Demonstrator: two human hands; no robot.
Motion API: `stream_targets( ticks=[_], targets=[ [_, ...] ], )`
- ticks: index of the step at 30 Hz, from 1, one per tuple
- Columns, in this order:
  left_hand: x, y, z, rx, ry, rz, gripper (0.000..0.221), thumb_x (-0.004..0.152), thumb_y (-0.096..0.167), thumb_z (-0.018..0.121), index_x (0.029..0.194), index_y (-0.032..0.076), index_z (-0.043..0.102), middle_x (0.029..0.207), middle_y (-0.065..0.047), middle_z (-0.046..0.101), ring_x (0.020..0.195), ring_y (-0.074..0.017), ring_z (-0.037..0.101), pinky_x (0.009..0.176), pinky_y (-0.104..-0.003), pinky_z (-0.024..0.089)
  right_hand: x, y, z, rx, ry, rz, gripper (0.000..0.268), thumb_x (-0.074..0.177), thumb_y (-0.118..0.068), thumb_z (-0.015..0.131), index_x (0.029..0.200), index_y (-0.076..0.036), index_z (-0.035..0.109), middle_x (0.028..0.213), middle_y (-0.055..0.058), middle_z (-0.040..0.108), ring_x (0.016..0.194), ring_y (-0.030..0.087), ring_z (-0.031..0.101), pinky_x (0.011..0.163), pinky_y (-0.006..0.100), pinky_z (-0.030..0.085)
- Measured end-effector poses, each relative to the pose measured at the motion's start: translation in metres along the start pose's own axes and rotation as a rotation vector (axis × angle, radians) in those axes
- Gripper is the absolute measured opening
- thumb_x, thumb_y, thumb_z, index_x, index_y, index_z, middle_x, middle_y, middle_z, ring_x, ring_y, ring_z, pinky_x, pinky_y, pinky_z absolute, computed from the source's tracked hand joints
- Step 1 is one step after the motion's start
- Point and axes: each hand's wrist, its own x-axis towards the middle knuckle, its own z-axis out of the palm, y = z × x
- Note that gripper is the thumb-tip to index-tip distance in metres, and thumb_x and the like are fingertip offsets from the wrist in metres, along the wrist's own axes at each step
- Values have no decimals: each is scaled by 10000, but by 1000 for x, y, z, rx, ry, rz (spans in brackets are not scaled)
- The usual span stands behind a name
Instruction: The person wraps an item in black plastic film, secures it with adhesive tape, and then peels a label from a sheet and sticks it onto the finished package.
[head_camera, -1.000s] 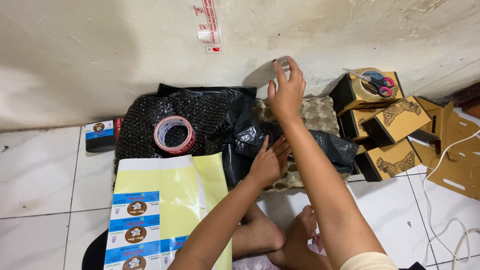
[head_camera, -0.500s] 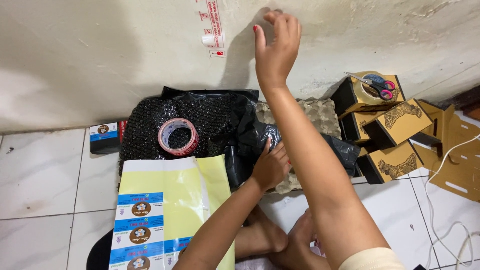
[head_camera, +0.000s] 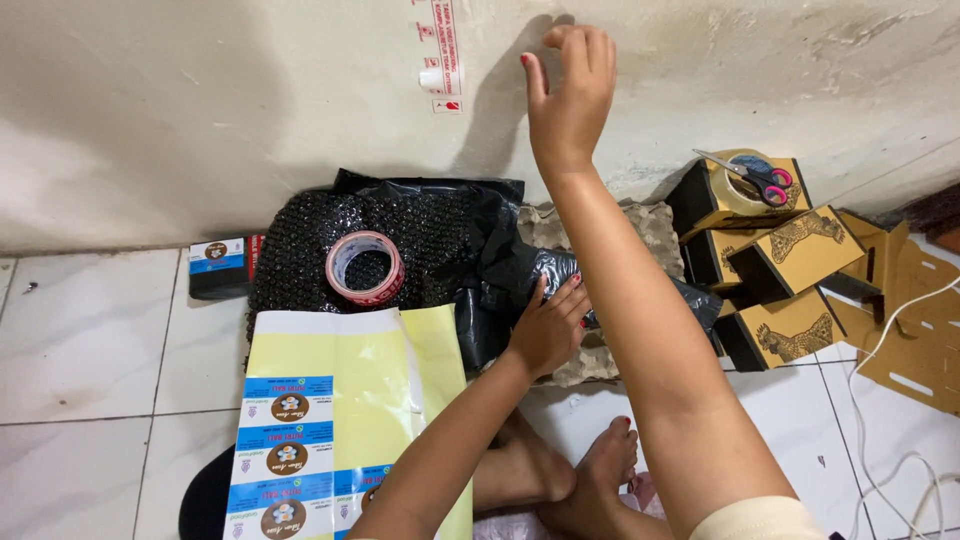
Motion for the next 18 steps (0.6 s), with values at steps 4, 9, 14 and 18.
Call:
stream_targets(
  ticks=[4, 9, 14, 18],
  targets=[
    [1, 1, -3, -25, -2, -5, 484, 943, 138, 538, 1422, 90, 580, 1497, -44, 569, 1471, -217, 430, 1238, -599, 169, 1, 5, 16, -152, -2, -16, 285, 896, -97, 826, 1020, -95, 570, 1017, 38, 563, 913, 241, 543, 803, 358, 472],
    [1, -2, 1, 13, -38, 7, 476, 956, 176, 515, 1422, 104, 576, 1501, -34, 560, 1466, -223, 434, 1240, -599, 165, -1, 7, 14, 10, 50, -22, 90, 953, 56, 604, 932, -30, 587, 919, 64, 557, 863, 226, 491, 732, 308, 442],
    [1, -9, 12, 15, -176, -9, 565, 972, 216, 436, 1529, 121, 447, 1601, -14, 431, 1530, -218, 306, 1250, -615, 95, -14, -3, -28, 229, 69, 257, 128, 980, 39, 580, 929, -75, 609, 928, 32, 559, 874, 163, 522, 753, 219, 469],
    [20, 6, -28, -19, -559, -125, 604, 1018, 204, 314, 1606, 144, 191, 1706, 10, 125, 1577, -209, 68, 1252, -580, -38, -29, -29, -107, 570, -21, 632, 74, 1019, -54, 588, 983, -119, 595, 929, 7, 576, 867, 130, 532, 795, 241, 496]
  ],
)
